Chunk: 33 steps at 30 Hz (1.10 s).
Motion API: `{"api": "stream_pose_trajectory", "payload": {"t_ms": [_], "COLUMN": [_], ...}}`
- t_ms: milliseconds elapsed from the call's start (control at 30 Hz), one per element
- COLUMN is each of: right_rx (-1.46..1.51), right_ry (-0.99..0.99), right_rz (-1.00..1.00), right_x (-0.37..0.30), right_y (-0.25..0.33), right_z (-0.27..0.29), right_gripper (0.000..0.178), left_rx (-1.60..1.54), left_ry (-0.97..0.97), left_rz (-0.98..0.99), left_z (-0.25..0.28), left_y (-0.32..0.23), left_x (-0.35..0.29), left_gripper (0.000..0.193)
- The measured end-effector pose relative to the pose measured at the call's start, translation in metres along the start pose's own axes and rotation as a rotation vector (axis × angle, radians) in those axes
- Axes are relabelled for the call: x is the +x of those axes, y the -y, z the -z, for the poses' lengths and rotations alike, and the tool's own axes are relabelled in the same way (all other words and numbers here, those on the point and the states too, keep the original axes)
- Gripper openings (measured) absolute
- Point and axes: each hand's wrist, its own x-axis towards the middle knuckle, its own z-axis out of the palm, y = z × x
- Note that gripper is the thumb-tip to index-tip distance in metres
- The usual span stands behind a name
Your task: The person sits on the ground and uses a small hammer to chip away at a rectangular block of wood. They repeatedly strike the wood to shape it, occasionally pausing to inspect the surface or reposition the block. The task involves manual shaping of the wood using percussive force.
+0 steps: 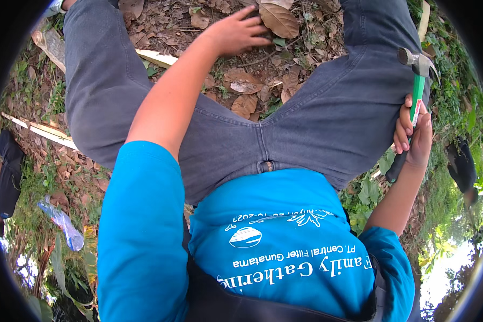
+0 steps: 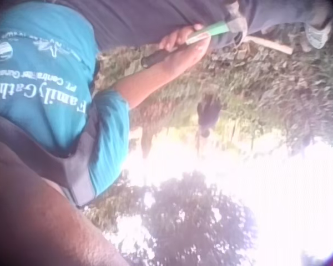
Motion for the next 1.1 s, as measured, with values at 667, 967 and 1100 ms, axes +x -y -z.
{"api": "stream_pose_trajectory", "payload": {"t_ms": [667,967,1100], "right_rx": [-0.03,-0.178,-0.325], "right_ry": [-0.008,-0.084,-0.131], "right_rz": [0.006,0.015,-0.006], "right_x": [0.0,-0.001,0.005], "right_y": [0.006,0.009,0.014], "right_z": [-0.008,-0.024,-0.068], "right_gripper": [0.057,0.046,0.038], "left_rx": [-0.116,-0.369,-0.469], "left_ry": [0.223,0.05,0.136], "left_rz": [0.342,0.317,0.406], "left_z": [0.019,0.029,0.055], "left_y": [-0.087,-0.138,-0.072], "left_x": [0.016,0.084,0.054], "left_gripper": [0.071,0.05,0.033]}}
